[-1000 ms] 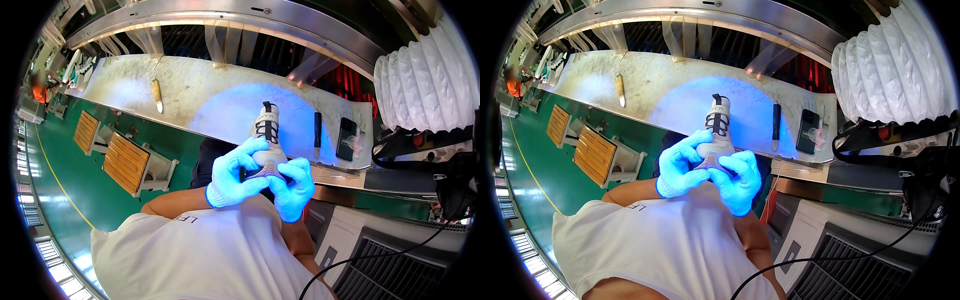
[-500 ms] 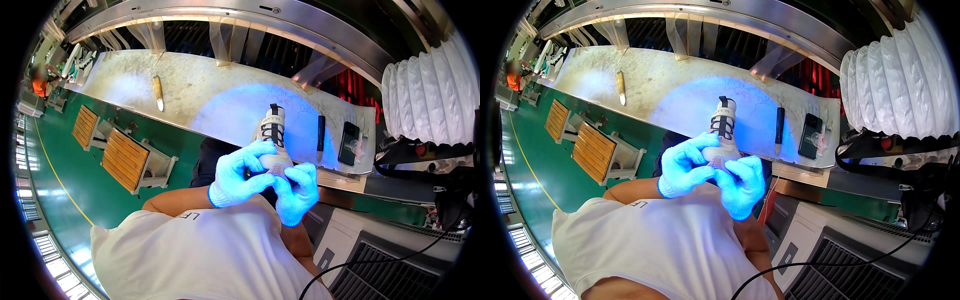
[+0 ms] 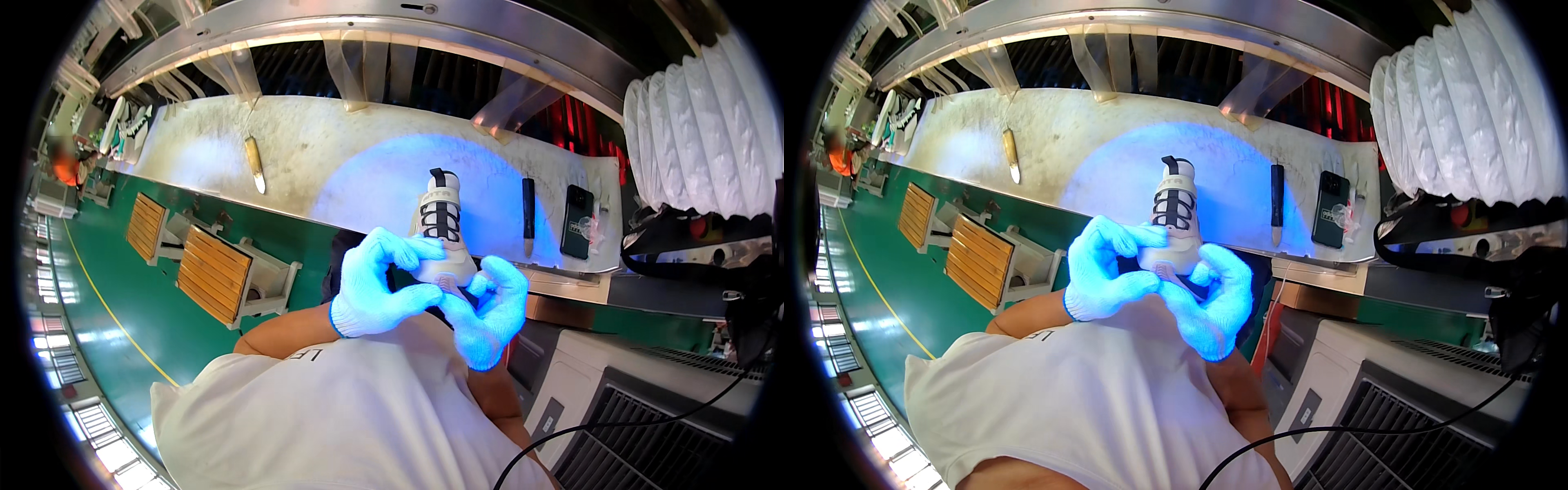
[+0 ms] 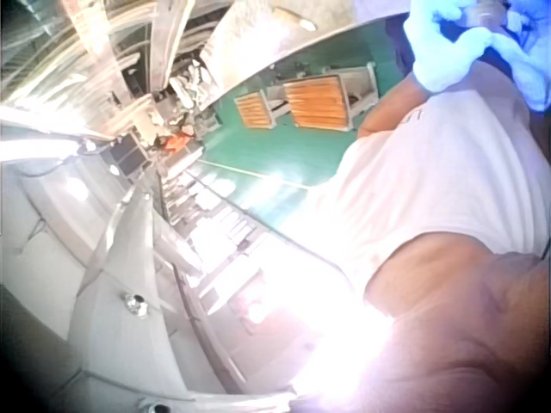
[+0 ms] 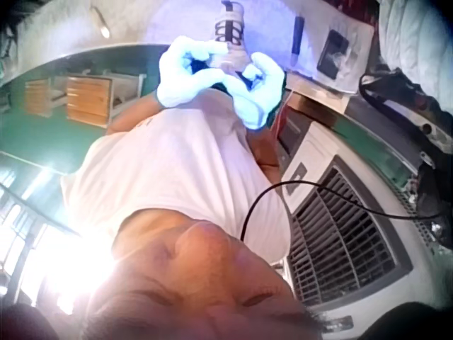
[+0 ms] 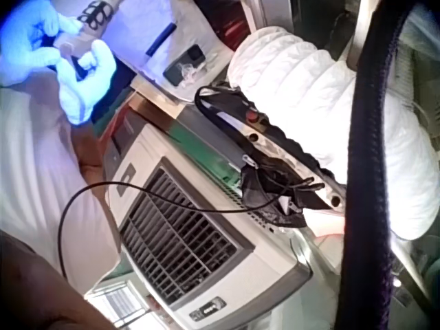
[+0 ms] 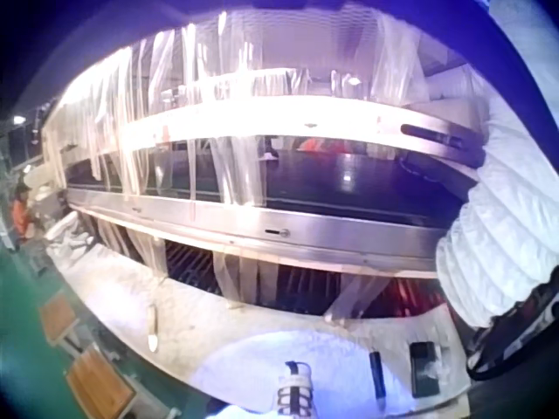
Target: The person inserts a black insole into a sneaker and presses it into place. They then use a black cylindrical tool to press and smooth the insole edges and surface, repeating the process on a second shoe. The person handles the shoes and the tool with gloved hands on a factory workbench.
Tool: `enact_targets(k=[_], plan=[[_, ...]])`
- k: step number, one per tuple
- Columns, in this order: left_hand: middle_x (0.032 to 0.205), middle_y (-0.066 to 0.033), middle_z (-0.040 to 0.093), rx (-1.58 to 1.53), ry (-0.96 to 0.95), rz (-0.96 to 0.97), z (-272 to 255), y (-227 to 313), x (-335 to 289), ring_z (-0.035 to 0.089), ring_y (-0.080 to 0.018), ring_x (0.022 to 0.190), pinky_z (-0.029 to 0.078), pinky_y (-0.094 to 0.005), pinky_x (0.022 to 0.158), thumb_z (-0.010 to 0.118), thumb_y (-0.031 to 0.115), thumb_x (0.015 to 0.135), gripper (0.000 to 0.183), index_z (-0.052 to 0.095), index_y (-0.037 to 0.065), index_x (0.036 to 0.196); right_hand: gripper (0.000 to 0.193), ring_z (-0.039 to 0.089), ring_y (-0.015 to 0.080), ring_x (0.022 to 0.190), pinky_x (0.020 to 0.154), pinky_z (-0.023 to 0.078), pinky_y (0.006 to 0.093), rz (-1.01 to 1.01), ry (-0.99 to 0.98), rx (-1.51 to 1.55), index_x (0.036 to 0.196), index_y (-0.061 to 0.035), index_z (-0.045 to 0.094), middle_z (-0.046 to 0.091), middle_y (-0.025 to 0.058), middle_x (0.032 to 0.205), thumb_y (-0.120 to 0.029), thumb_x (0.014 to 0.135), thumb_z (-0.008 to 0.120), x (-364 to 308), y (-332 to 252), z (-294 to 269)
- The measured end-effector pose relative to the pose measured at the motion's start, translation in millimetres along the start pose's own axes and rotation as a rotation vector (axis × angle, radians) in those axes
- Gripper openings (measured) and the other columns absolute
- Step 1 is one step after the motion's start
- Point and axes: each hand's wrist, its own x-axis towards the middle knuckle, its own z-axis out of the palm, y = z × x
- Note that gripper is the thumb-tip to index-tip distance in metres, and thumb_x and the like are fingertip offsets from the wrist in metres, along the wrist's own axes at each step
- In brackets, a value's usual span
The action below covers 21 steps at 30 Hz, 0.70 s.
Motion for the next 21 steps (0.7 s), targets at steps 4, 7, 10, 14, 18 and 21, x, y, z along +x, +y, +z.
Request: enact_targets(k=[4, 7, 10, 14, 18, 21], plan=[[0.136, -0.0222, 0.076, 0.070, -0.187, -0.055, -16.2, 2.9, 13.2, 0.070, -0.0385, 0.138, 0.052, -0.0546, 0.120, 0.099, 0.022, 0.087, 0.056, 0.069, -0.001, 0.128, 0.068, 0.058, 0.0047, 0.082, 0.070, 0.055, 0.0249, 0.001, -0.041, -0.073, 0.137, 0.0002, 0.064, 0.063, -0.0016, 0.095, -0.014, 0.085, 0.104, 0.5, 1.6, 1.0], [0.147, -0.0161, 0.073, 0.113, -0.385, -0.092, -27.5, 1.0, 29.2, 0.055, -0.0381, 0.153, 0.034, -0.0567, 0.133, 0.091, 0.044, 0.091, 0.069, 0.076, 0.001, 0.143, 0.060, 0.059, 0.0064, 0.079, 0.069, 0.055, 0.0258, -0.093, -0.081, -0.106, 0.133, -0.0003, 0.070, 0.065, 0.0006, 0.093, -0.017, 0.086, 0.104, 7.9, 0.2, 7.2], [0.147, -0.0161, 0.073, 0.098, -0.397, -0.189, -32.7, 2.0, 30.7, 0.055, -0.0365, 0.153, 0.034, -0.0557, 0.134, 0.089, 0.047, 0.093, 0.066, 0.079, 0.001, 0.139, 0.056, 0.059, 0.0085, 0.075, 0.067, 0.054, 0.0263, -0.151, -0.093, -0.188, 0.132, -0.0031, 0.074, 0.067, 0.0013, 0.092, -0.015, 0.085, 0.104, 11.6, -7.9, 11.1], [0.148, -0.0173, 0.073, 0.038, -0.356, -0.320, -37.4, -1.3, 26.7, 0.054, -0.0342, 0.153, 0.032, -0.0547, 0.135, 0.088, 0.041, 0.092, 0.061, 0.081, 0.002, 0.138, 0.055, 0.060, 0.0105, 0.072, 0.065, 0.054, 0.0269, -0.123, -0.090, -0.106, 0.131, -0.0072, 0.078, 0.067, 0.0008, 0.092, -0.014, 0.083, 0.104, 16.4, -13.1, 14.2], [0.145, -0.0173, 0.072, -0.083, -0.254, -0.383, -23.4, 10.2, 26.2, 0.057, -0.0327, 0.149, 0.036, -0.0524, 0.132, 0.086, 0.030, 0.092, 0.047, 0.081, 0.001, 0.128, 0.058, 0.062, 0.0121, 0.073, 0.066, 0.056, 0.0286, -0.106, -0.115, -0.049, 0.135, -0.0107, 0.078, 0.070, 0.0020, 0.094, -0.014, 0.082, 0.103, 17.9, -15.3, 14.8], [0.144, -0.0176, 0.071, -0.122, -0.173, -0.429, -10.1, 16.3, 22.7, 0.059, -0.0322, 0.145, 0.041, -0.0514, 0.128, 0.084, 0.028, 0.094, 0.039, 0.078, 0.001, 0.122, 0.061, 0.065, 0.0159, 0.074, 0.068, 0.058, 0.0326, -0.152, -0.116, -0.063, 0.139, -0.0122, 0.076, 0.071, 0.0037, 0.097, -0.015, 0.084, 0.102, 20.4, -12.7, 14.1]])
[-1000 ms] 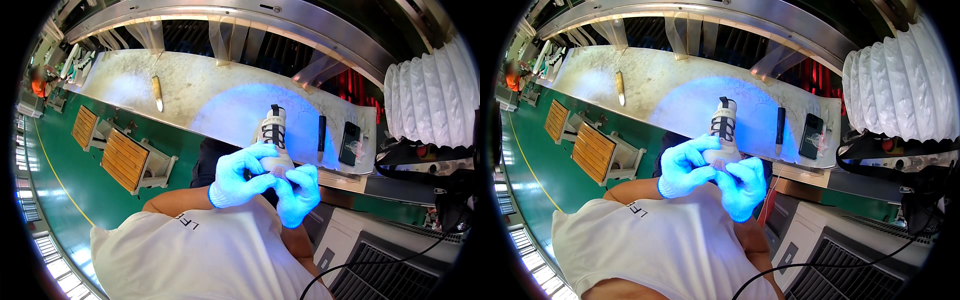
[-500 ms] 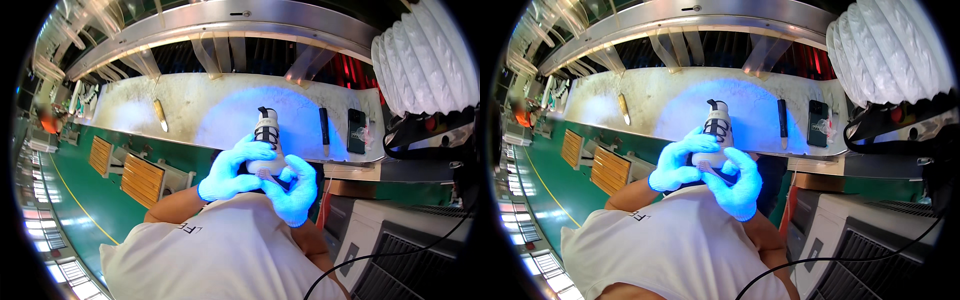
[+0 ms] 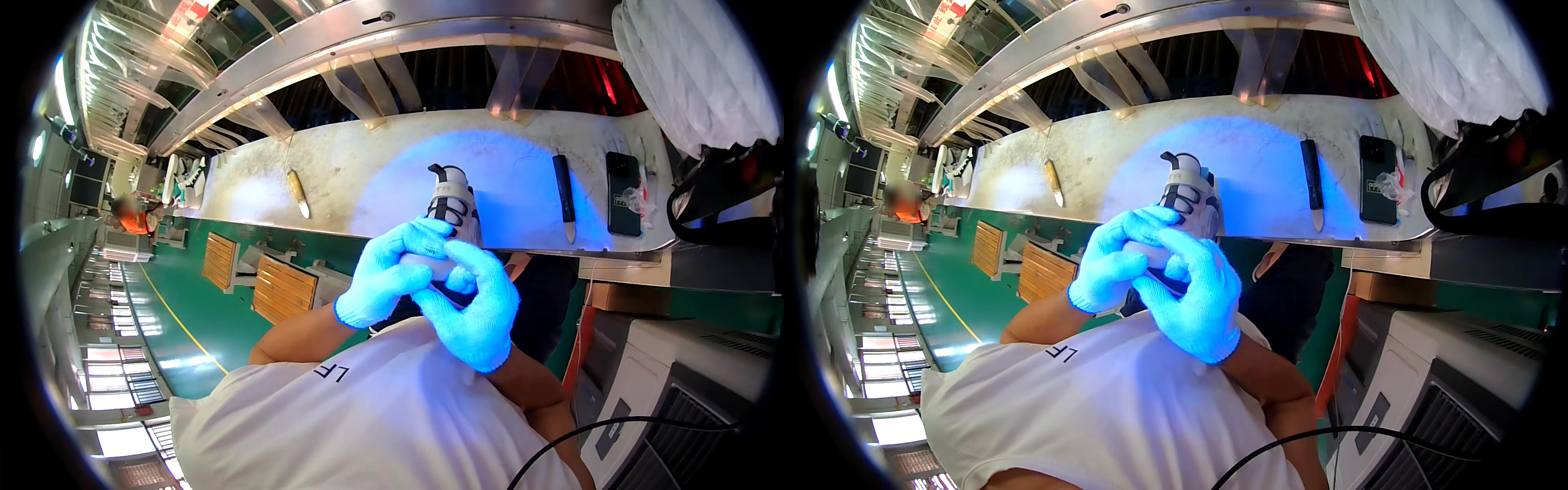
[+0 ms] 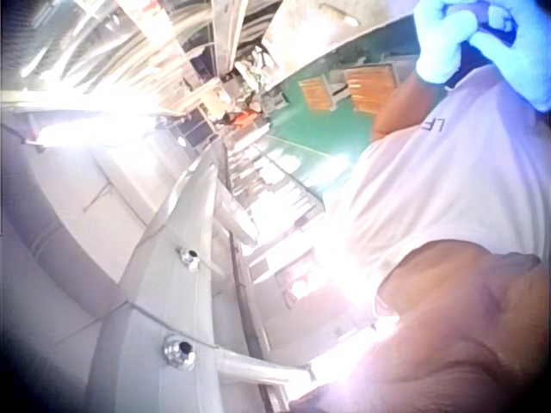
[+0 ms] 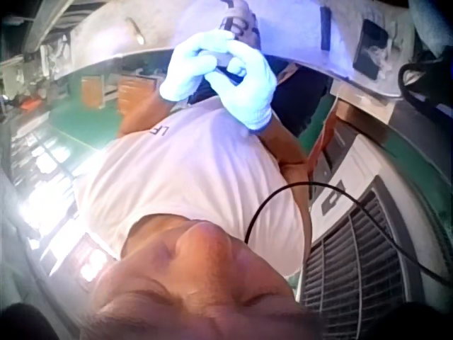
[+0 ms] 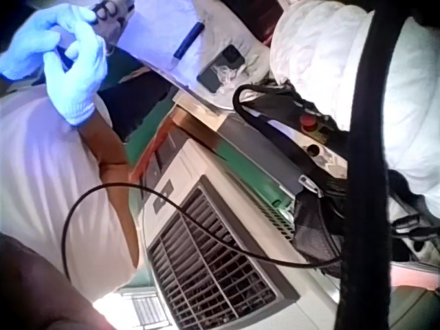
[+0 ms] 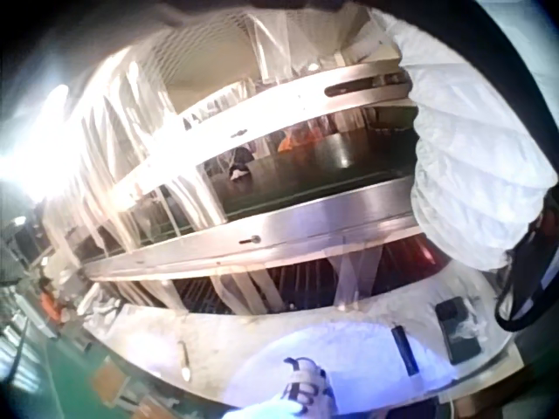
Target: The person inserts a black insole into a sneaker and presses it into place. They then use a black cylindrical tool to press and smooth the insole edges and surface, repeating the process on a second shoe. The person handles the shoes and the tool with gloved hands on a factory workbench.
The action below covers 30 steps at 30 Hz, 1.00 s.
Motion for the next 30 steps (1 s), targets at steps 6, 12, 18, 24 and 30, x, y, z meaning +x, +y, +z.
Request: enact_targets(k=[6, 12, 18, 24, 30], plan=[[0.145, -0.0171, 0.069, -0.007, -0.042, -0.021, -4.0, 3.5, 13.0, 0.059, -0.0286, 0.146, 0.044, -0.0492, 0.127, 0.086, 0.020, 0.090, 0.040, 0.077, -0.001, 0.124, 0.089, 0.070, 0.0235, 0.088, 0.078, 0.062, 0.0394, -0.049, -0.062, -0.094, 0.159, -0.0041, 0.058, 0.072, 0.0120, 0.109, -0.020, 0.084, 0.103, 0.7, 6.6, -10.4], [0.146, -0.0176, 0.071, 0.136, -0.049, 0.017, -10.2, 9.8, 18.4, 0.063, -0.0287, 0.144, 0.047, -0.0485, 0.125, 0.099, 0.020, 0.078, 0.060, 0.078, -0.002, 0.130, 0.097, 0.075, 0.0335, 0.093, 0.079, 0.063, 0.0470, -0.054, -0.009, -0.230, 0.163, -0.0031, 0.053, 0.070, 0.0147, 0.109, -0.032, 0.084, 0.102, 8.3, 7.4, -4.0], [0.135, -0.0171, 0.077, 0.208, -0.090, 0.074, -25.9, 11.2, 28.7, 0.067, -0.0314, 0.137, 0.049, -0.0484, 0.122, 0.098, 0.017, 0.077, 0.052, 0.081, -0.001, 0.122, 0.095, 0.075, 0.0332, 0.093, 0.079, 0.064, 0.0469, -0.037, -0.036, -0.204, 0.154, -0.0045, 0.060, 0.072, 0.0134, 0.105, -0.041, 0.078, 0.104, 19.8, 22.1, -2.5], [0.128, -0.0163, 0.079, 0.193, -0.107, 0.057, -46.0, 9.4, 33.7, 0.067, -0.0324, 0.134, 0.048, -0.0498, 0.122, 0.098, 0.019, 0.075, 0.047, 0.081, 0.000, 0.116, 0.083, 0.078, 0.0356, 0.098, 0.085, 0.065, 0.0464, -0.097, 0.003, -0.184, 0.140, -0.0048, 0.066, 0.076, 0.0163, 0.112, -0.039, 0.076, 0.107, 25.0, 30.8, 12.0], [0.132, -0.0148, 0.077, 0.087, -0.109, -0.014, -50.3, 22.1, 32.3, 0.066, -0.0297, 0.133, 0.047, -0.0495, 0.124, 0.096, 0.014, 0.079, 0.047, 0.076, 0.002, 0.120, 0.077, 0.075, 0.0354, 0.103, 0.087, 0.063, 0.0483, -0.059, -0.012, -0.204, 0.135, -0.0094, 0.067, 0.074, 0.0140, 0.113, -0.039, 0.075, 0.107, 25.3, 38.8, 27.8]])
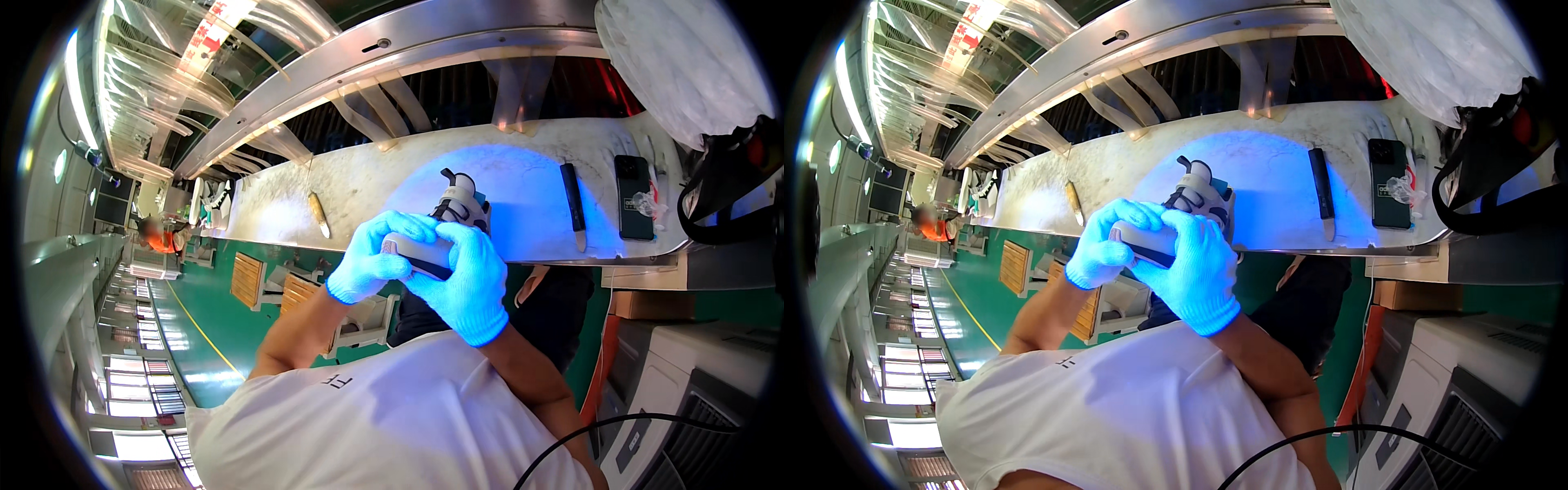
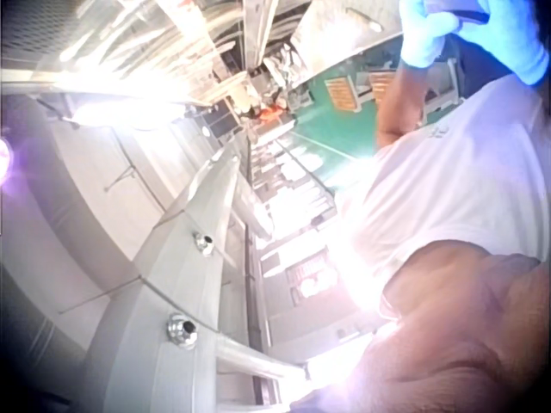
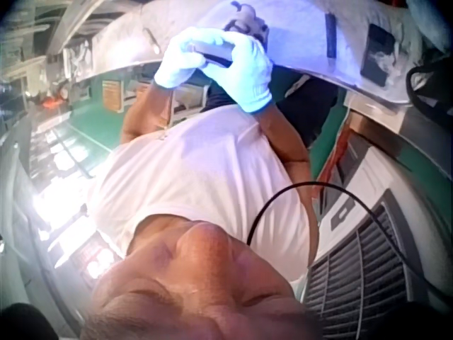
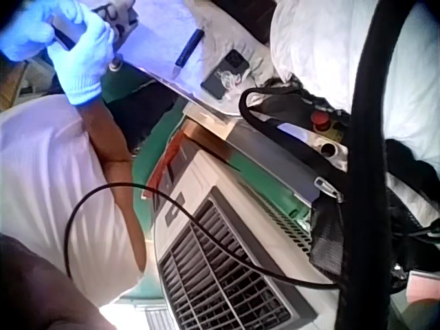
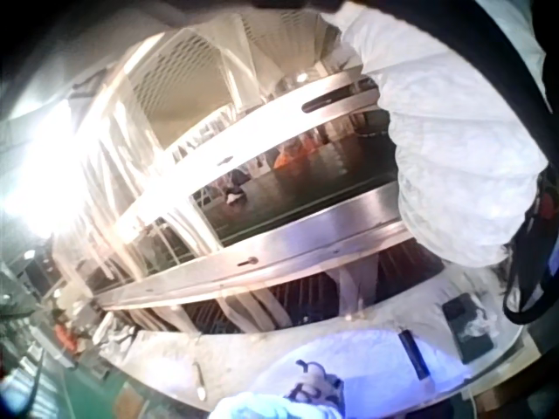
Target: The person inserts a black insole into a sneaker and presses it into place. They then use a black cylindrical tool to press and smooth the insole edges and surface, repeating the process on a second shoe. The person handles the shoes and the tool with gloved hands on a factory workbench.
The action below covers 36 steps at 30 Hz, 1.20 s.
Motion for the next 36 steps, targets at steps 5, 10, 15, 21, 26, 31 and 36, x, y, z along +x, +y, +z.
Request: enact_targets(k=[5, 10, 15, 21, 26, 31, 36], plan=[[0.137, -0.0144, 0.074, 0.117, 0.075, -0.159, 8.8, 26.6, -5.9, 0.066, -0.0275, 0.135, 0.048, -0.0486, 0.124, 0.095, 0.001, 0.078, 0.047, 0.072, 0.003, 0.119, 0.080, 0.071, 0.0352, 0.104, 0.085, 0.061, 0.0491, -0.085, 0.000, -0.001, 0.137, -0.0094, 0.065, 0.069, 0.0128, 0.114, -0.040, 0.076, 0.106, -3.4, 4.7, 11.2], [0.134, -0.0134, 0.074, 0.073, 0.126, -0.097, -0.8, 14.2, -8.9, 0.067, -0.0290, 0.137, 0.050, -0.0484, 0.123, 0.097, 0.004, 0.076, 0.048, 0.071, 0.006, 0.117, 0.084, 0.071, 0.0326, 0.095, 0.080, 0.062, 0.0440, -0.085, 0.056, 0.010, 0.135, -0.0069, 0.064, 0.068, 0.0136, 0.114, -0.031, 0.068, 0.110, -21.1, 22.8, 6.8], [0.136, -0.0148, 0.073, 0.039, 0.101, -0.069, -8.9, 10.9, -9.3, 0.067, -0.0276, 0.137, 0.051, -0.0475, 0.123, 0.091, -0.005, 0.078, 0.047, 0.070, 0.005, 0.118, 0.081, 0.070, 0.0265, 0.089, 0.076, 0.061, 0.0409, -0.052, 0.016, 0.152, 0.137, -0.0076, 0.064, 0.066, 0.0110, 0.109, -0.021, 0.071, 0.109, -34.2, 30.8, 6.5], [0.133, -0.0143, 0.074, 0.073, 0.085, -0.065, -12.5, 12.9, -6.1, 0.068, -0.0273, 0.135, 0.050, -0.0466, 0.122, 0.092, -0.002, 0.078, 0.046, 0.070, 0.005, 0.118, 0.077, 0.068, 0.0300, 0.094, 0.077, 0.059, 0.0437, -0.073, 0.002, 0.134, 0.136, -0.0066, 0.064, 0.066, 0.0121, 0.111, -0.020, 0.073, 0.106, -26.0, 35.7, 10.1], [0.134, -0.0150, 0.075, 0.325, 0.078, -0.087, -15.3, 25.9, -1.4, 0.070, -0.0265, 0.129, 0.054, -0.0442, 0.116, 0.099, 0.006, 0.076, 0.048, 0.071, 0.004, 0.115, 0.076, 0.068, 0.0315, 0.095, 0.079, 0.059, 0.0452, -0.064, -0.041, 0.086, 0.135, -0.0065, 0.064, 0.066, 0.0124, 0.111, -0.024, 0.074, 0.105, -14.9, 34.9, 13.6], [0.134, -0.0157, 0.075, 0.772, 0.081, -0.146, -4.1, 47.1, 12.0, 0.071, -0.0238, 0.125, 0.057, -0.0400, 0.109, 0.106, 0.012, 0.071, 0.056, 0.069, 0.002, 0.111, 0.073, 0.071, 0.0282, 0.090, 0.079, 0.060, 0.0435, -0.053, -0.070, 0.052, 0.131, -0.0079, 0.065, 0.067, 0.0124, 0.115, -0.026, 0.074, 0.106, -3.1, 38.9, 19.6], [0.135, -0.0145, 0.076, 0.732, 0.102, -0.287, -10.6, 60.9, 30.7, 0.072, -0.0236, 0.124, 0.057, -0.0401, 0.110, 0.105, 0.013, 0.073, 0.055, 0.073, 0.002, 0.116, 0.073, 0.070, 0.0283, 0.093, 0.079, 0.059, 0.0437, -0.019, 0.004, 0.069, 0.128, -0.0090, 0.065, 0.066, 0.0114, 0.114, -0.027, 0.072, 0.107, -13.5, 48.2, 23.4]])
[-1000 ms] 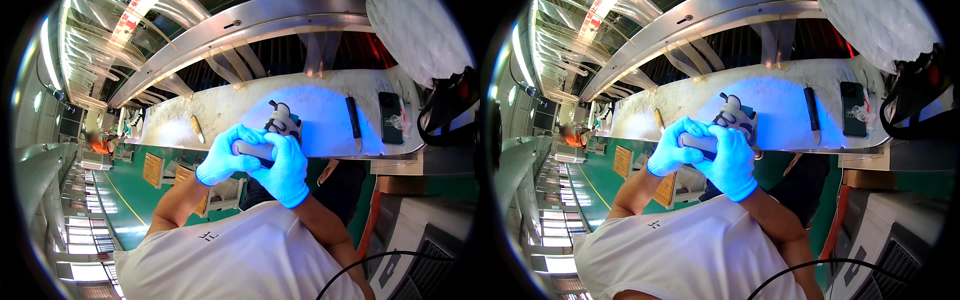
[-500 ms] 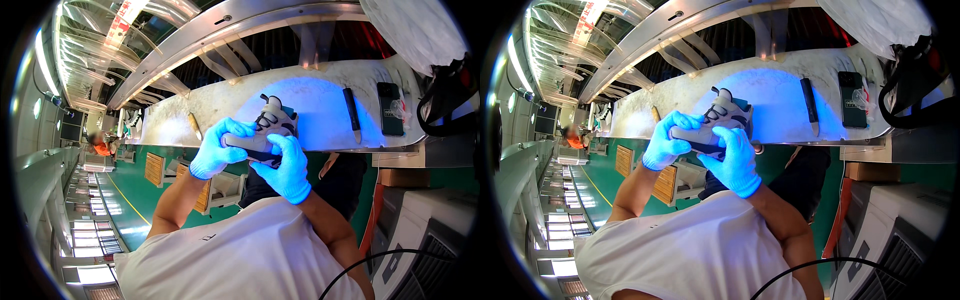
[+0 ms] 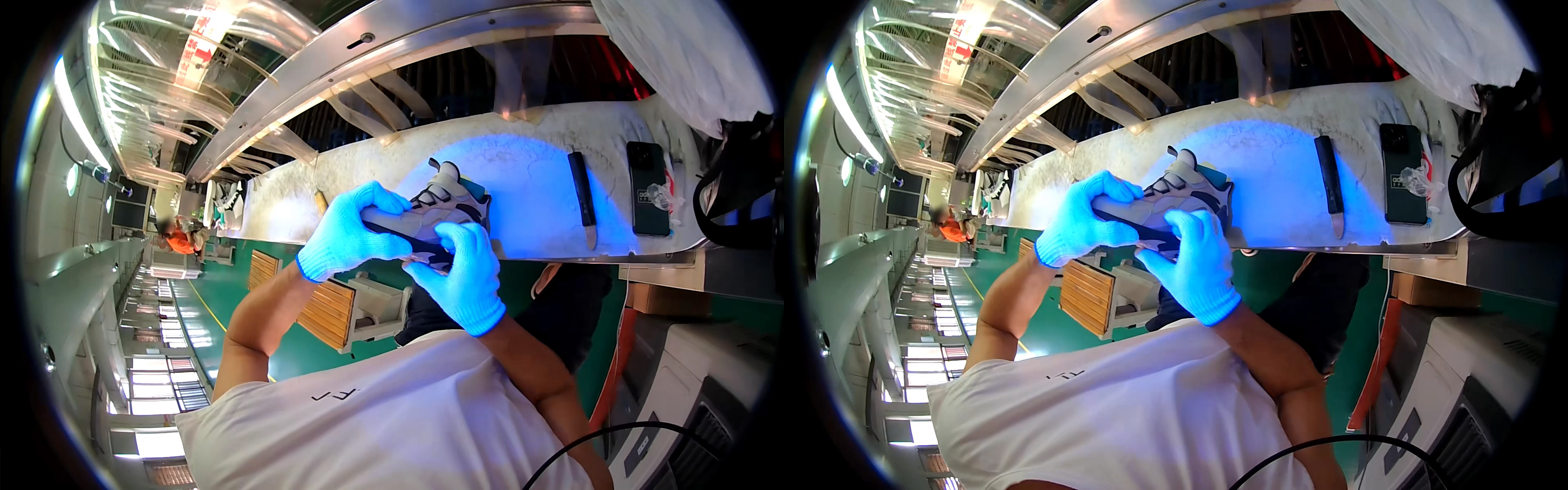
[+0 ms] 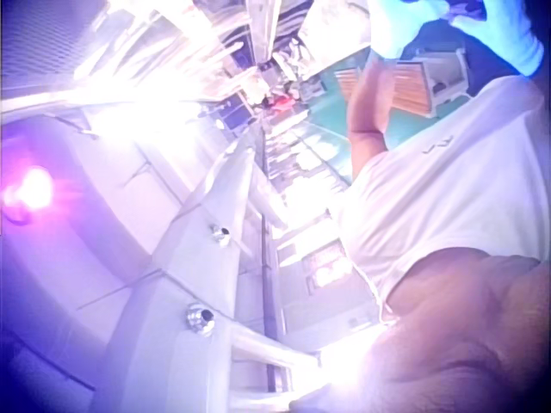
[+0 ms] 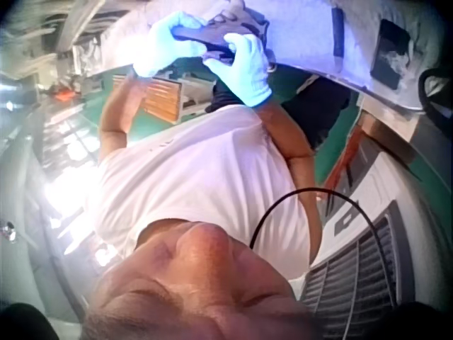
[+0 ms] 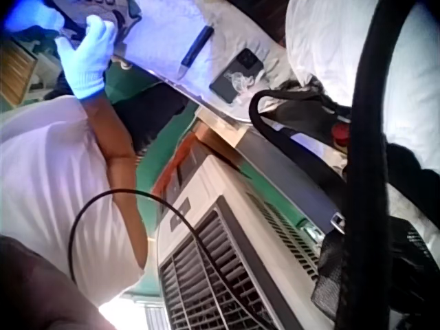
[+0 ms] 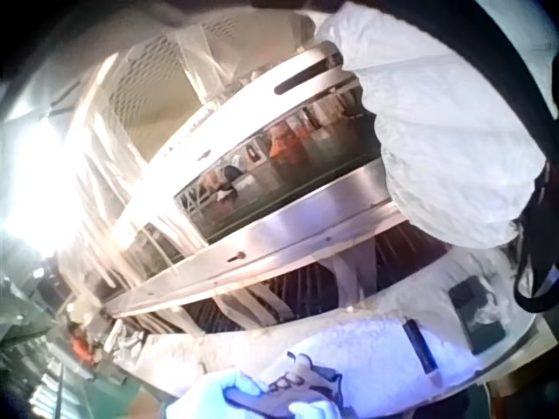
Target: The person inserts a black insole into a sneaker and presses it into place. They then use a black cylindrical tool to press and smooth the insole edges and surface, repeating the process on a second shoe. The person handles the shoes and the tool with gloved hands on a factory workbench.
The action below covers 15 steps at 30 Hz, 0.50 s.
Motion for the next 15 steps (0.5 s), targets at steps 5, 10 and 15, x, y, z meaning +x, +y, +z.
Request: enact_targets(k=[5, 10, 15], plan=[[0.136, -0.0141, 0.075, -0.087, -0.032, -0.053, -4.5, 0.3, 6.6, 0.070, -0.0232, 0.127, 0.055, -0.0402, 0.113, 0.105, 0.014, 0.071, 0.056, 0.077, 0.001, 0.117, 0.060, 0.066, 0.0327, 0.099, 0.079, 0.057, 0.0468, 0.023, -0.037, 0.037, 0.119, -0.0088, 0.065, 0.065, 0.0107, 0.107, -0.029, 0.078, 0.104, -5.9, 9.6, -12.3], [0.128, -0.0151, 0.077, -0.039, -0.065, 0.028, -7.4, 1.8, 14.0, 0.070, -0.0291, 0.130, 0.054, -0.0443, 0.114, 0.103, 0.011, 0.069, 0.048, 0.077, 0.003, 0.108, 0.052, 0.067, 0.0340, 0.095, 0.077, 0.057, 0.0479, -0.013, -0.008, 0.086, 0.109, -0.0099, 0.066, 0.065, 0.0105, 0.102, -0.026, 0.076, 0.103, -2.0, 22.7, -6.7], [0.127, -0.0146, 0.077, -0.057, -0.093, 0.016, -14.3, -1.6, 20.3, 0.070, -0.0321, 0.134, 0.053, -0.0467, 0.115, 0.103, 0.009, 0.067, 0.046, 0.077, 0.004, 0.105, 0.052, 0.066, 0.0345, 0.094, 0.077, 0.057, 0.0469, -0.049, -0.017, 0.053, 0.111, -0.0105, 0.065, 0.065, 0.0104, 0.101, -0.025, 0.077, 0.102, 6.5, 25.5, -6.7]])
